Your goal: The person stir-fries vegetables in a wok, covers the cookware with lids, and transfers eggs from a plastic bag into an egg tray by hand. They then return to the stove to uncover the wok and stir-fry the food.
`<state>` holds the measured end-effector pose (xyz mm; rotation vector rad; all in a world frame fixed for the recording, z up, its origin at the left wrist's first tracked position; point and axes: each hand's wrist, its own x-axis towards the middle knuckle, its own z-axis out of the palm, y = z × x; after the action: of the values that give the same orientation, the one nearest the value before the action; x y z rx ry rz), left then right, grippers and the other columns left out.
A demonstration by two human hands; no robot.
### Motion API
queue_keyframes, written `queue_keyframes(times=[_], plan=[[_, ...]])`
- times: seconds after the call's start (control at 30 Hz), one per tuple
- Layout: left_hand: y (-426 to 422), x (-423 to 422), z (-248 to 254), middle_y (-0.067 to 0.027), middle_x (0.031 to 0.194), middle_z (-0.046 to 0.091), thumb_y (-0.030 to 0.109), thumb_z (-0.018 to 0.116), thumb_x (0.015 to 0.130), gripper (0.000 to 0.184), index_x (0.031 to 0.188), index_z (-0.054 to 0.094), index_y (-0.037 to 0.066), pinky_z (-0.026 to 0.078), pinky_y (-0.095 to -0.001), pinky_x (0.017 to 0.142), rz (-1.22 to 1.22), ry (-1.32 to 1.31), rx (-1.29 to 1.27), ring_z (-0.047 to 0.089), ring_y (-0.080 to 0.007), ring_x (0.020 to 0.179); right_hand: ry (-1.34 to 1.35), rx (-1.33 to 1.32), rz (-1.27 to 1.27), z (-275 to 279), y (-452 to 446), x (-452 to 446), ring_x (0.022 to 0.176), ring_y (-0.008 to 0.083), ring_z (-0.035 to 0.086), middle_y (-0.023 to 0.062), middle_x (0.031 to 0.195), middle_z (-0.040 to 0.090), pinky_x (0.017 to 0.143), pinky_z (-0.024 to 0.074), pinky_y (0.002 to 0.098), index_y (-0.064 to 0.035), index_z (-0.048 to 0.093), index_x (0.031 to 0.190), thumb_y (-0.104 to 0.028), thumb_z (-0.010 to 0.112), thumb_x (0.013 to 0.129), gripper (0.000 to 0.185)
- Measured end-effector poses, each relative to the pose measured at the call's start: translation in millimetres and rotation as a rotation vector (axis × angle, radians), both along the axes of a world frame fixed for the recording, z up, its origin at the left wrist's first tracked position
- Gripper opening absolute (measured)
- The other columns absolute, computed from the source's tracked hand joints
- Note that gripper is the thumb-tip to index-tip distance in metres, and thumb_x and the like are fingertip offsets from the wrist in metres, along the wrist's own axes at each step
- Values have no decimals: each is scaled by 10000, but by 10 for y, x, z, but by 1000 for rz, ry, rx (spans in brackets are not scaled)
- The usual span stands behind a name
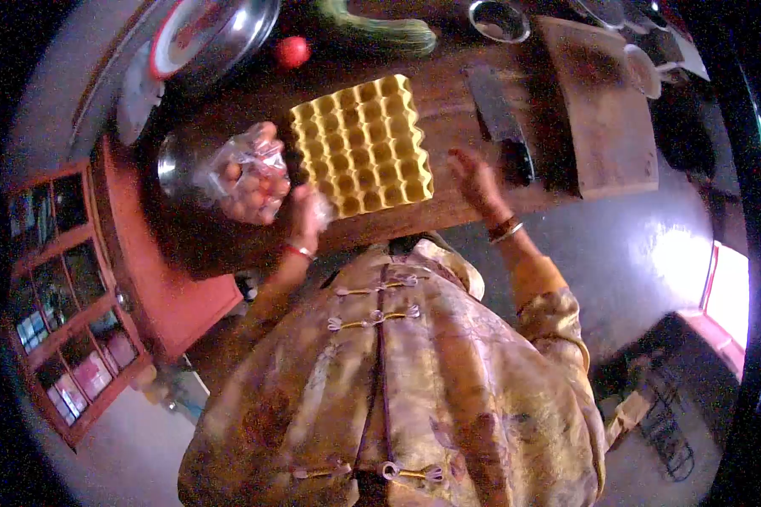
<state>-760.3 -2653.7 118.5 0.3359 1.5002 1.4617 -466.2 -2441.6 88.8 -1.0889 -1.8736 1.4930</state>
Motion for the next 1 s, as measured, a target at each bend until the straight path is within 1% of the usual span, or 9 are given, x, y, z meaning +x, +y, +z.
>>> queue_keyframes(times=[0.07,0.13,0.2,0.37,0.47,0.57,0.73,0.83,1.0], plan=[[168,764,-57,-13,797,476,132,532,846,74,879,512,70,437,-230,512,59,198,191,501,-100,661,479,-543,344,127,-651,-59,1044,244,578,109,1269,530,847,495,366,-92,437,1349,-388,532,945,509],[557,1062,-23,-103,1055,508,151,469,909,287,1168,442,31,447,-322,874,-305,947,306,513,-205,969,571,-981,374,791,-885,-350,1145,229,530,109,1275,515,937,454,385,-82,433,1335,-461,424,968,528],[776,1352,152,-167,1133,517,281,408,962,368,1226,422,25,409,-368,942,-313,758,208,516,-268,1059,674,-989,203,287,-718,-535,1070,215,553,106,1185,552,906,477,378,-69,478,1264,-404,423,976,445],[983,1156,430,-261,1278,457,335,486,912,563,1345,352,0,356,-444,996,-249,1038,272,443,-400,1171,454,-680,-36,527,37,-298,1007,217,561,85,1087,565,814,521,389,-64,533,1181,-436,484,942,445],[778,540,571,-192,1067,592,243,524,904,300,1113,563,31,454,-417,843,-256,835,130,573,-339,989,344,-247,-87,445,595,-77,978,219,557,93,1086,566,792,521,373,-47,446,1308,-416,571,910,558],[312,-401,553,-172,963,622,138,529,868,178,989,611,37,473,-422,772,-127,1200,39,599,-341,900,0,127,-262,211,1156,-168,1022,220,569,127,1124,590,792,496,319,-29,445,1322,-327,520,938,492],[-430,-1543,425,-175,997,632,146,575,833,197,1012,610,71,478,-410,831,-222,1461,-217,601,-338,964,327,-380,302,1249,-234,-1590,934,184,532,74,1020,595,823,436,339,-27,569,1201,-191,433,926,348],[-527,-1804,416,-197,1087,604,241,544,849,282,1066,591,67,454,-441,890,-520,1627,-412,572,-354,1042,206,520,810,1268,-1100,-2584,1028,355,584,196,1098,609,862,488,395,-2,600,1106,73,495,762,367],[-862,-2068,-80,-228,1308,446,257,429,913,502,1377,345,85,326,-478,1049,-684,1353,-493,447,-379,1220,-41,1063,803,462,-1651,-3997,979,306,590,135,950,629,851,443,393,-98,666,950,-46,534,757,239]])
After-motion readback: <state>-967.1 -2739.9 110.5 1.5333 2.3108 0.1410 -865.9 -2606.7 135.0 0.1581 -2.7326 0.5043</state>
